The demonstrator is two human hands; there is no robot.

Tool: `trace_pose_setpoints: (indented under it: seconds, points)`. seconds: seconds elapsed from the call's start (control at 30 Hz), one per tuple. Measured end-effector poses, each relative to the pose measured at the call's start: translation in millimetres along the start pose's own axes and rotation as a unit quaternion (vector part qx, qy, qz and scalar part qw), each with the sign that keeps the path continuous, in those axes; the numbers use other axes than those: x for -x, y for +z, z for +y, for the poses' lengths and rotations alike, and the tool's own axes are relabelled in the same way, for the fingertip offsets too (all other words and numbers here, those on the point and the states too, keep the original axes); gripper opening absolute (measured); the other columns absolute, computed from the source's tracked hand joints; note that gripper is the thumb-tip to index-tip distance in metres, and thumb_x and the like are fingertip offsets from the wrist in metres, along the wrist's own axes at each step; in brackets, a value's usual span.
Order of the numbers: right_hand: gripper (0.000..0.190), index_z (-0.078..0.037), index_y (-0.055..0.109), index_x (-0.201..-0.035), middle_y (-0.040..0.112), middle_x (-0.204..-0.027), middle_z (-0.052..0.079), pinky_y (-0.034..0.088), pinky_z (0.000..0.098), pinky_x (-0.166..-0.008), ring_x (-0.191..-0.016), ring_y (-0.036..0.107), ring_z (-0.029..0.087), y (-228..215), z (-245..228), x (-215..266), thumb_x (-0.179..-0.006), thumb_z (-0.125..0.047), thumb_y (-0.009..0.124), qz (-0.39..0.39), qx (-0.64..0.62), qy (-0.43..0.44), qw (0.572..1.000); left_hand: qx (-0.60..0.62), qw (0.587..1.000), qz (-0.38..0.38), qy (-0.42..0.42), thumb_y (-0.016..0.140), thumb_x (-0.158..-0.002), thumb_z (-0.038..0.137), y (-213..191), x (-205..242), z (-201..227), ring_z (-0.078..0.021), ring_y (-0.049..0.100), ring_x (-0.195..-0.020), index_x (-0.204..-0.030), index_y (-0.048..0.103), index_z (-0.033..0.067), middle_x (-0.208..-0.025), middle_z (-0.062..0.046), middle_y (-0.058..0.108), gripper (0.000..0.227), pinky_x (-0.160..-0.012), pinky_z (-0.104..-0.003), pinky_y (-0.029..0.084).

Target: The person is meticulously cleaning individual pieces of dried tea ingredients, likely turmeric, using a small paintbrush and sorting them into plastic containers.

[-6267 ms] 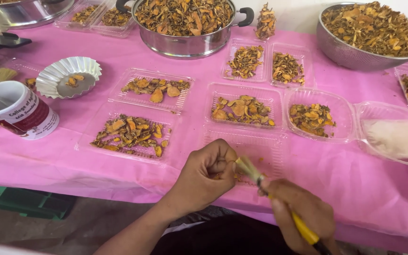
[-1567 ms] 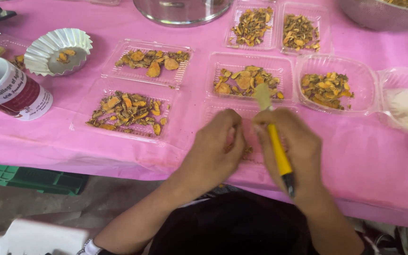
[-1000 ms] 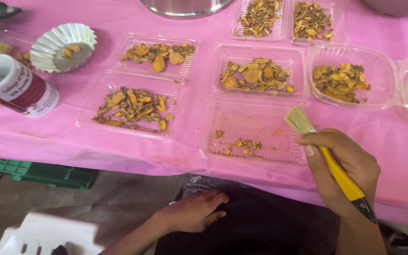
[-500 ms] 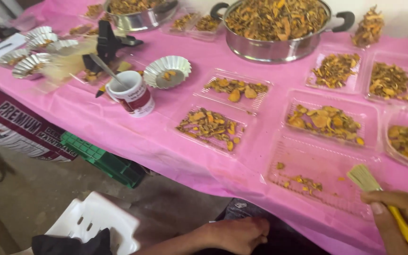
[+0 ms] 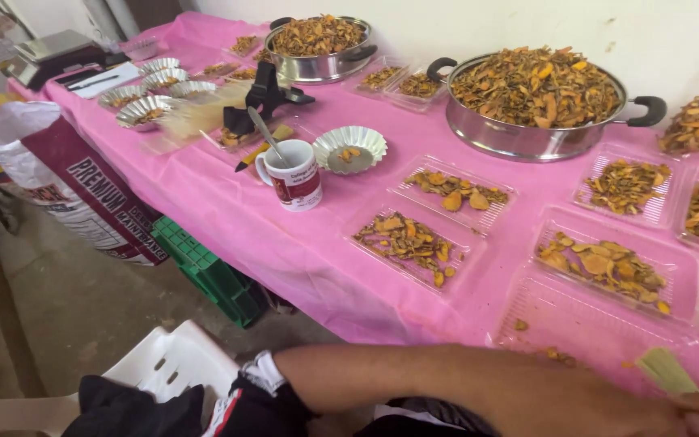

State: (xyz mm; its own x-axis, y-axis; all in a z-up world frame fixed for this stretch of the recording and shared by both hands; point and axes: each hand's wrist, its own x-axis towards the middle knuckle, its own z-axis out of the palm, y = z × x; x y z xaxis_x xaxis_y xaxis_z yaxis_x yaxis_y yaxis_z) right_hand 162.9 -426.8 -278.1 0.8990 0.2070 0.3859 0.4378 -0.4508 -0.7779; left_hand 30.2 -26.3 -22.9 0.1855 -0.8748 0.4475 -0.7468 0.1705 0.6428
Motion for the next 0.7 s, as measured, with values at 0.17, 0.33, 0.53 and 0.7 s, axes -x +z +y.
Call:
trace_pose_setpoints:
  seconds: [0.17,0.33,0.53,0.7]
  points:
    - [0.017,-0.005,0.076,-0.098,0.071,-0.083,0.007,0.049,0.0342,-0.073,-0.082,0.061,0.015,21,-206,23,-0.093,-0.019,0.068,0.060,0.041,0.123,0.990,0.185,0.978,-0.056,-0.080,0.075,-0.101,-0.005,-35,-75,27,-0.0114,0.069,-0.131,-0.111,0.037,-0.0011,-0.146,-0.006,0.068,0.039,-0.098,-0.028,0.064]
    - [0.016,-0.005,0.079,-0.096,0.080,-0.095,0.004,0.053,0.0220,-0.087,-0.093,0.072,0.011,35,-366,25,-0.094,-0.010,0.064,0.068,-0.015,0.049,0.996,-0.063,0.979,0.084,-0.176,0.048,-0.101,0.004,-74,-134,13,-0.0147,0.050,-0.063,-0.104,0.039,0.0064,-0.074,-0.001,0.045,0.010,-0.047,-0.032,0.039]
    - [0.016,-0.007,0.077,-0.095,0.077,-0.092,0.002,0.052,0.0222,-0.084,-0.089,0.070,0.010,31,-372,23,-0.095,-0.009,0.062,0.045,0.013,0.013,0.999,-0.171,0.937,0.072,-0.295,0.067,-0.095,0.026,-74,-167,-69,-0.0439,0.054,-0.130,-0.153,0.022,-0.0070,-0.145,-0.033,0.043,0.081,-0.109,-0.054,0.045]
    - [0.016,-0.006,0.077,-0.097,0.076,-0.092,0.002,0.053,0.0221,-0.081,-0.086,0.070,0.010,29,-375,22,-0.095,-0.008,0.061,0.039,0.012,-0.005,0.999,-0.250,0.903,0.015,-0.350,0.049,-0.083,-0.016,-102,-114,-22,-0.0312,0.059,-0.091,-0.118,0.045,0.0016,-0.119,-0.022,0.053,0.039,-0.071,-0.044,0.048]
